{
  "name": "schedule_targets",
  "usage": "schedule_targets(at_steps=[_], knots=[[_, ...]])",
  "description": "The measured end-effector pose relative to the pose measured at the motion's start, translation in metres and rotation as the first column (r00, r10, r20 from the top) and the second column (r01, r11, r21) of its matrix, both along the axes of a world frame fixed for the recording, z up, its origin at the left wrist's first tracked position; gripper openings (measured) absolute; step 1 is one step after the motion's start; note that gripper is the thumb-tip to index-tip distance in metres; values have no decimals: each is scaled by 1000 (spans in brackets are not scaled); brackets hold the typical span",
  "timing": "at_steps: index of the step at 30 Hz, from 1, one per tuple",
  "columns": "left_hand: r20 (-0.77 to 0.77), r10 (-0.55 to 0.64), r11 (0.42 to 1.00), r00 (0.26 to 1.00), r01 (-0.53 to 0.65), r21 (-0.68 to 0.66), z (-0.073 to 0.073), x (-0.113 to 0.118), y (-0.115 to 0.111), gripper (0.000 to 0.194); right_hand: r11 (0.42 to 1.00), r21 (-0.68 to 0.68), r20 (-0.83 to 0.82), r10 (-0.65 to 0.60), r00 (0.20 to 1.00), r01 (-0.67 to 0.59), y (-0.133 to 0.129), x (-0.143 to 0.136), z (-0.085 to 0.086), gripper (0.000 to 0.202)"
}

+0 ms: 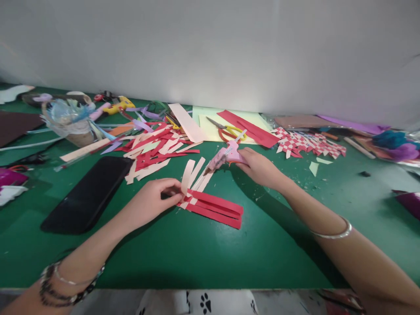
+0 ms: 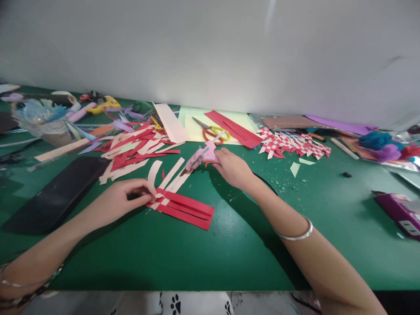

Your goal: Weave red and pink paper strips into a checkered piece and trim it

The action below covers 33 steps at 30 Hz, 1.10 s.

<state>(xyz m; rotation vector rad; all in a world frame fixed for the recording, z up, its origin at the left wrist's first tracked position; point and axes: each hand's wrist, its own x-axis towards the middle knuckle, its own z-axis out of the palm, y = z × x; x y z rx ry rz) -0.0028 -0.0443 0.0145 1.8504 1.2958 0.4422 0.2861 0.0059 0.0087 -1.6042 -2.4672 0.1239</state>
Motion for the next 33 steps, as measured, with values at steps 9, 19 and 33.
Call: schedule_targets(at_steps=[9,19,33], knots=[[10,-6,1000,1000,6,6,0,0,0,21,998,34,17,-50,999,49,7,9,-8,13],[10,-11,1000,1000,11,0,-2,-1,0,20,991,56,21,-123,992,122,11,11,-9,14],[23,-14,1000,1000,13,9,-2,-1,0,17,948,157,10,-281,960,276,10,16,-6,22]])
